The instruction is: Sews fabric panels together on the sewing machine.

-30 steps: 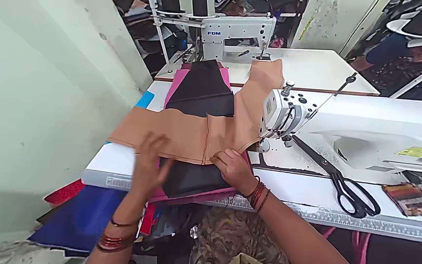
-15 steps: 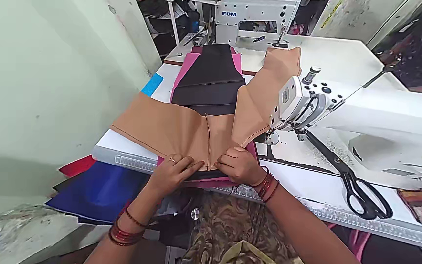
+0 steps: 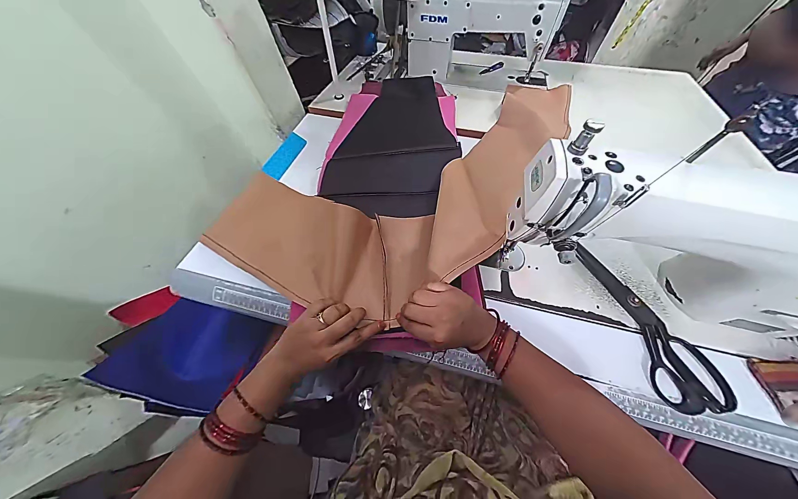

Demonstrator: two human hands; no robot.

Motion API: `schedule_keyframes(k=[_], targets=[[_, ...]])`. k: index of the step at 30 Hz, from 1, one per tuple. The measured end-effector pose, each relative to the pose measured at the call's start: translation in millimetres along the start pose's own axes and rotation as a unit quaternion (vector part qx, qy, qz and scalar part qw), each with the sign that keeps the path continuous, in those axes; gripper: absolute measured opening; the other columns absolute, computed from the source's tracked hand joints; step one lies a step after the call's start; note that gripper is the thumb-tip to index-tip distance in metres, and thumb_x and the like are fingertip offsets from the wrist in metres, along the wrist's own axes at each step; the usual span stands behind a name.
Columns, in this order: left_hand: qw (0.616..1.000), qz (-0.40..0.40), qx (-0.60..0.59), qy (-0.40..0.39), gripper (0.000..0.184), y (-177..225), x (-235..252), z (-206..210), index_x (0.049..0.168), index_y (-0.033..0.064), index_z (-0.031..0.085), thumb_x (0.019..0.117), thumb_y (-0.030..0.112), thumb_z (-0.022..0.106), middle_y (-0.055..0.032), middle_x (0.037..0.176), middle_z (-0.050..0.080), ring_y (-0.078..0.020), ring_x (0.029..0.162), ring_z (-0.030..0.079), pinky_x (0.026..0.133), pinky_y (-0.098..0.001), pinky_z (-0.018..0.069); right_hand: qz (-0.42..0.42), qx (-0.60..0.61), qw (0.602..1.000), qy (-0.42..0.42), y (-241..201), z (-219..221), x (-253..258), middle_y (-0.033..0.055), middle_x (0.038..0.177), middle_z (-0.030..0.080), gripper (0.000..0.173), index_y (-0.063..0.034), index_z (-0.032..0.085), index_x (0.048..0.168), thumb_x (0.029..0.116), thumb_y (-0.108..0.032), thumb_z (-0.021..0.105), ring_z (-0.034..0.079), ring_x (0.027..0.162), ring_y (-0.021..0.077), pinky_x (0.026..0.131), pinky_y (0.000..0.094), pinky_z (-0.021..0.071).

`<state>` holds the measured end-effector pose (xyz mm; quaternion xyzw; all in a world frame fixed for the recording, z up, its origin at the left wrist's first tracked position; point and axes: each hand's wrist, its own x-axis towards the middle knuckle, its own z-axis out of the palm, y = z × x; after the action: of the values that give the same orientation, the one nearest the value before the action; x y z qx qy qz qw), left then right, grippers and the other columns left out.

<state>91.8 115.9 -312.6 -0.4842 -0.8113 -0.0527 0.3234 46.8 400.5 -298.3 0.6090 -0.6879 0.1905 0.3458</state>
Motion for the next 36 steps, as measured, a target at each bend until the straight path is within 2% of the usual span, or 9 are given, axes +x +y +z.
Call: schedule_keyframes(k=[8,12,13,15,17,21,24,32,36], targets=[[1.000,-0.030,-0.007,0.002,0.029,7,2,6,0.128,0.0241,0.065,0.1079,0.015,0.046,-0.0076,0.102,0.062,-0.0247,0.092,0.057,0.087,-0.0390,0.0428,0.024,-0.030,0.999,-0.026,-8,-2,5,0.0065,0.083,0.070,0.020,-0.0062,0.071,0.088,0.0971,-0.002,0.055,0.065,0.078,0.0228,0.069,0.0354,0.0501],[0.999,-0.030,-0.005,0.014,0.031,3,0,10,0.129,0.0257,0.065,0.1082,0.015,0.044,-0.0069,0.104,0.064,-0.0246,0.094,0.059,0.088,-0.0388,0.0434,0.222,-0.158,0.961,-0.046,-19,-19,-6,0.0085,0.101,0.075,0.020,-0.0087,0.072,0.099,0.0960,-0.001,0.054,0.071,0.098,0.0260,0.094,0.0457,0.0533],[0.999,-0.039,-0.005,0.024,0.031,4,-1,13,0.128,0.0267,0.066,0.1083,0.016,0.045,-0.0064,0.104,0.064,-0.0240,0.094,0.059,0.089,-0.0381,0.0436,0.264,-0.165,0.950,-0.035,-18,-23,-12,0.0080,0.105,0.076,0.024,-0.0092,0.073,0.103,0.0930,0.001,0.054,0.072,0.100,0.0258,0.095,0.0470,0.0519],[0.997,-0.059,-0.012,0.045,0.030,8,-5,17,0.127,0.0280,0.066,0.1082,0.017,0.045,-0.0065,0.105,0.065,-0.0237,0.095,0.059,0.090,-0.0373,0.0431,0.298,-0.165,0.940,-0.002,-21,-26,-29,0.0058,0.100,0.076,0.023,-0.0116,0.072,0.105,0.0948,-0.003,0.054,0.070,0.095,0.0237,0.091,0.0437,0.0484],[0.995,-0.073,-0.018,0.065,0.029,10,-7,21,0.125,0.0286,0.068,0.1077,0.018,0.047,-0.0063,0.104,0.065,-0.0233,0.097,0.059,0.092,-0.0369,0.0424,0.283,-0.155,0.946,0.021,-27,-29,-39,0.0040,0.091,0.075,0.018,-0.0137,0.070,0.100,0.0967,-0.005,0.054,0.069,0.091,0.0218,0.088,0.0414,0.0492],[0.992,-0.087,-0.030,0.084,0.027,11,-5,24,0.122,0.0283,0.070,0.1072,0.018,0.049,-0.0064,0.103,0.065,-0.0238,0.096,0.059,0.091,-0.0369,0.0433,0.233,-0.137,0.963,-0.004,-37,-39,-49,0.0006,0.099,0.075,0.019,-0.0181,0.071,0.093,0.0991,-0.008,0.056,0.068,0.096,0.0192,0.090,0.0403,0.0475],[0.991,-0.090,-0.031,0.091,0.028,12,-6,25,0.121,0.0286,0.070,0.1073,0.018,0.048,-0.0068,0.103,0.065,-0.0241,0.097,0.059,0.092,-0.0372,0.0434,0.225,-0.144,0.964,-0.015,-44,-39,-51,0.0000,0.100,0.076,0.020,-0.0172,0.073,0.093,0.0993,-0.007,0.056,0.068,0.096,0.0181,0.090,0.0397,0.0458],[0.990,-0.094,-0.020,0.105,0.030,14,-5,28,0.117,0.0302,0.072,0.1051,0.015,0.048,-0.0062,0.103,0.067,-0.0242,0.097,0.060,0.090,-0.0382,0.0438,0.262,-0.184,0.947,0.005,-54,-31,-50,-0.0003,0.101,0.078,0.022,-0.0175,0.077,0.092,0.0950,-0.006,0.059,0.071,0.099,0.0178,0.090,0.0392,0.0504],[0.990,-0.089,-0.017,0.104,0.027,12,-7,30,0.121,0.0315,0.070,0.1074,0.022,0.048,-0.0066,0.104,0.065,-0.0244,0.096,0.060,0.089,-0.0387,0.0438,0.266,-0.202,0.942,-0.035,-66,-31,-51,0.0031,0.112,0.077,0.026,-0.0138,0.078,0.101,0.0944,-0.006,0.054,0.071,0.109,0.0219,0.099,0.0419,0.0519]])
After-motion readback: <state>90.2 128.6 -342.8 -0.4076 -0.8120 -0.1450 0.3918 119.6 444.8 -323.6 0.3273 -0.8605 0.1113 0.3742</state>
